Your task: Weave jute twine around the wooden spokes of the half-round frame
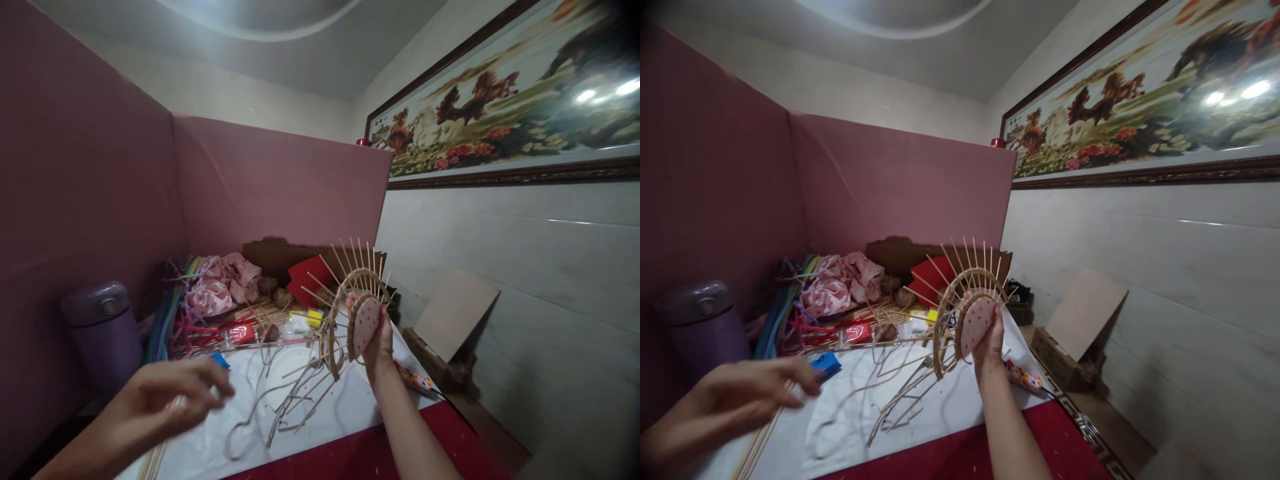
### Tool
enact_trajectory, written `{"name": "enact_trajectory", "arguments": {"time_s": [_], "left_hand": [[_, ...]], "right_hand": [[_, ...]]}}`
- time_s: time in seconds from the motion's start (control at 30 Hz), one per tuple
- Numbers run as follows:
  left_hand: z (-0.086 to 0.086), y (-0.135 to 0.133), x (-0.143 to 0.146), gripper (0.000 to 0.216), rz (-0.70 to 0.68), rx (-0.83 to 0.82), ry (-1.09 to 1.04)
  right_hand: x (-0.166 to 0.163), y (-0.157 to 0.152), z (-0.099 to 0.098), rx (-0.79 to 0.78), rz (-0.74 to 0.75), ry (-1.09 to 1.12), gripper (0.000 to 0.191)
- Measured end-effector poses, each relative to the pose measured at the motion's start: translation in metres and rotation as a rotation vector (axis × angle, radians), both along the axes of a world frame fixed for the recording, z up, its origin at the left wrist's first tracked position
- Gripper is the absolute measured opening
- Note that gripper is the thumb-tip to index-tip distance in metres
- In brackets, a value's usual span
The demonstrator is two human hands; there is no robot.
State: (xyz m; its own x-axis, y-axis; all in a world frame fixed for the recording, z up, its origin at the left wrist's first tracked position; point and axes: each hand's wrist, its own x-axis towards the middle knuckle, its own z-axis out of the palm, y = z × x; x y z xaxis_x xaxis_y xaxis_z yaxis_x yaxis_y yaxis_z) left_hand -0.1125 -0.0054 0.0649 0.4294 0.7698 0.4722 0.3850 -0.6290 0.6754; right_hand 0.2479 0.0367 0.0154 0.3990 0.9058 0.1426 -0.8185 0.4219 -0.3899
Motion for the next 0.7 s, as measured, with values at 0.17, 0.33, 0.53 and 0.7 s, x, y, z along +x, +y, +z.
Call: {"name": "enact_trajectory", "arguments": {"time_s": [0.17, 0.33, 0.53, 0.7], "left_hand": [[0.001, 0.081, 0.038, 0.032, 0.237, 0.126, 0.509], [-0.024, 0.145, 0.079, 0.029, 0.265, 0.198, 0.720], [-0.043, 0.172, 0.107, 0.026, 0.147, 0.201, 0.864], [-0.052, 0.187, 0.099, 0.026, 0.105, 0.148, 0.775]], "right_hand": [[-0.002, -0.001, -0.004, -0.012, 0.003, -0.047, 0.044], [-0.004, 0.001, -0.004, -0.012, 0.045, -0.058, 0.047], [-0.005, 0.004, -0.005, -0.033, 0.046, -0.051, 0.047], [-0.006, 0.003, -0.004, -0.038, 0.047, -0.063, 0.046]]}}
